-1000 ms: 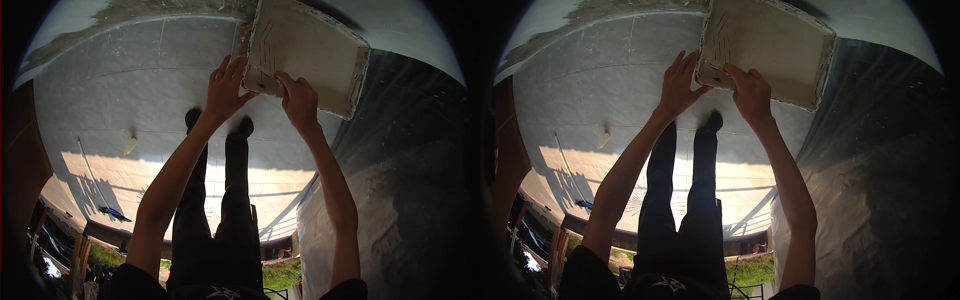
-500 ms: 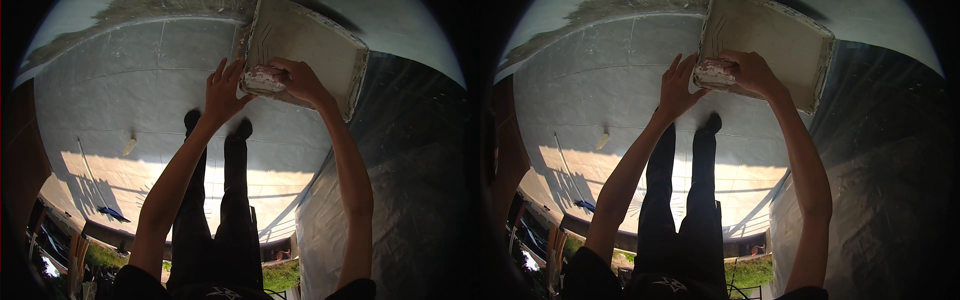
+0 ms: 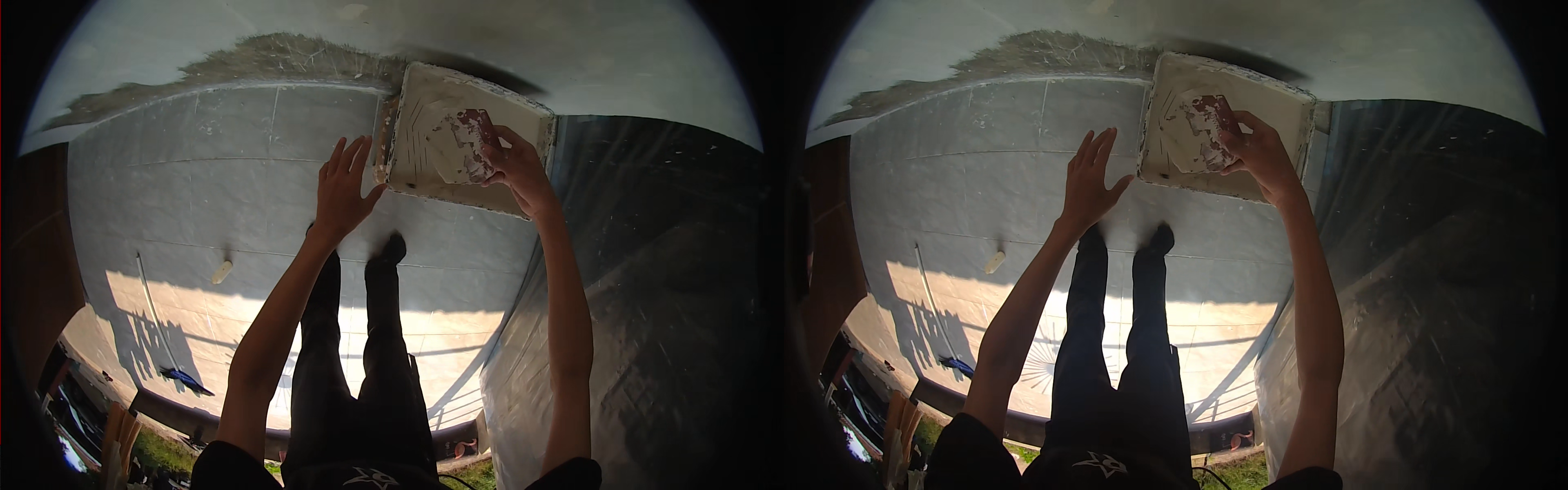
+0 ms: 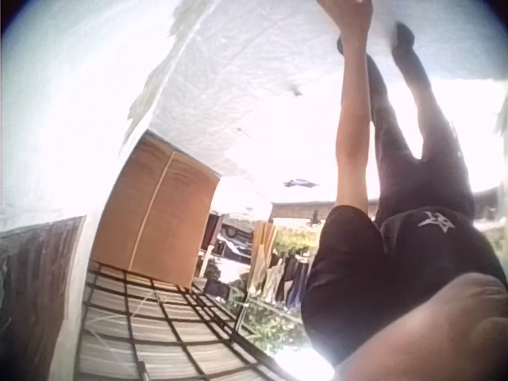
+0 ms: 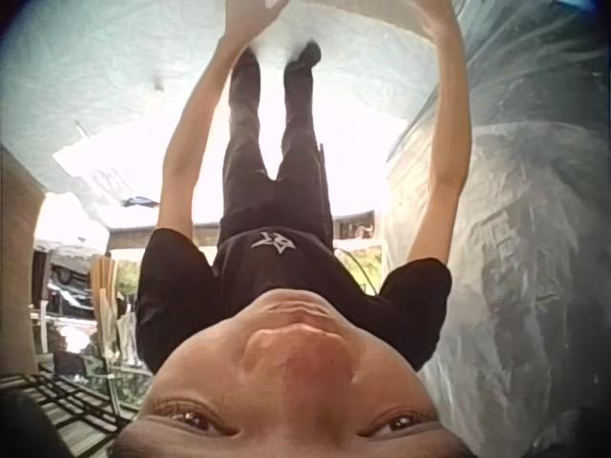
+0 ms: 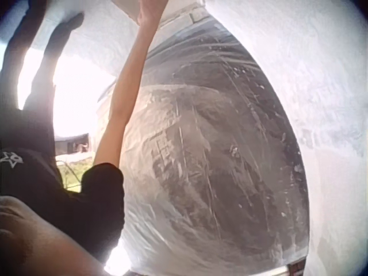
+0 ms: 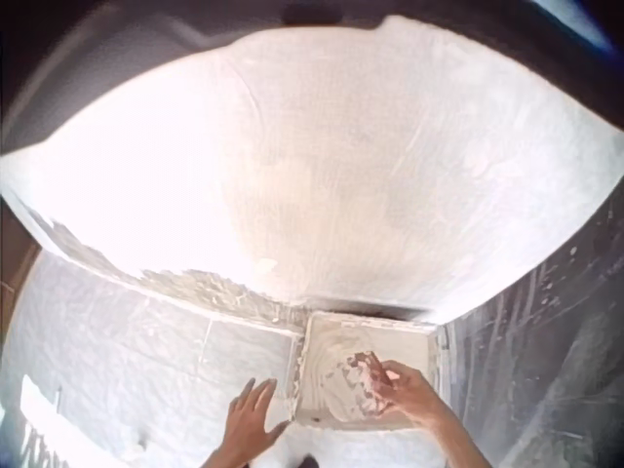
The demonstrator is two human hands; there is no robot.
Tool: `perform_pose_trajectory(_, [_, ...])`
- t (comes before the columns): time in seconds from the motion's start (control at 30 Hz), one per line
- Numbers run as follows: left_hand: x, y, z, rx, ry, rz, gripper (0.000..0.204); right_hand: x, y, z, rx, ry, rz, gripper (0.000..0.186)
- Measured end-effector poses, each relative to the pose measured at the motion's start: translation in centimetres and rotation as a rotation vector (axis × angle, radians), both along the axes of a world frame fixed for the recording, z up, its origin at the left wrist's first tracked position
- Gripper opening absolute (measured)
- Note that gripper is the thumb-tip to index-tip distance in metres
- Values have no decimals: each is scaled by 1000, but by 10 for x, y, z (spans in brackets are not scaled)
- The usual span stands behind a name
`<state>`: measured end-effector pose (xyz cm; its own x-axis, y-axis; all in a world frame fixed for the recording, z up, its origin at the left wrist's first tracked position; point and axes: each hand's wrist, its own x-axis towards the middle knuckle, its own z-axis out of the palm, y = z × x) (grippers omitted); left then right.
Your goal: The person applies plaster to a wall using a putty knife, taking the plaster from a bucket and spreading it onto the wall.
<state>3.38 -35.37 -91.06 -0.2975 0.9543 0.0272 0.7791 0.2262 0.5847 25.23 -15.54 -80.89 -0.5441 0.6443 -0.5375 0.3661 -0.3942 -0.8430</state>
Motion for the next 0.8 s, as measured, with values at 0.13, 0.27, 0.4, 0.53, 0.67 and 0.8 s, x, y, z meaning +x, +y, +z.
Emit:
perform_pose_trajectory(0.13, [-29, 28, 78, 135, 62, 9, 84, 4, 3, 65, -4, 224, -136, 39])
perform_pose_trajectory(0.27, [-59, 67, 177, 332, 141, 6, 79, -8, 6, 156, 50, 417, -213, 40])
perform_pose_trajectory(0.4, [-88, 94, 287, 549, 223, -16, 73, -25, 11, 252, 141, 543, -260, 35])
perform_pose_trajectory(0.53, [-101, 111, 371, 725, 303, -54, 67, -23, 14, 328, 300, 579, -321, 30])
perform_pose_trajectory(0.67, [-111, 126, 461, 897, 401, -97, 60, -21, 13, 408, 397, 657, -368, 31])
perform_pose_trajectory(0.8, [-99, 140, 528, 1064, 479, -101, 55, -12, 28, 470, 508, 648, -357, 33])
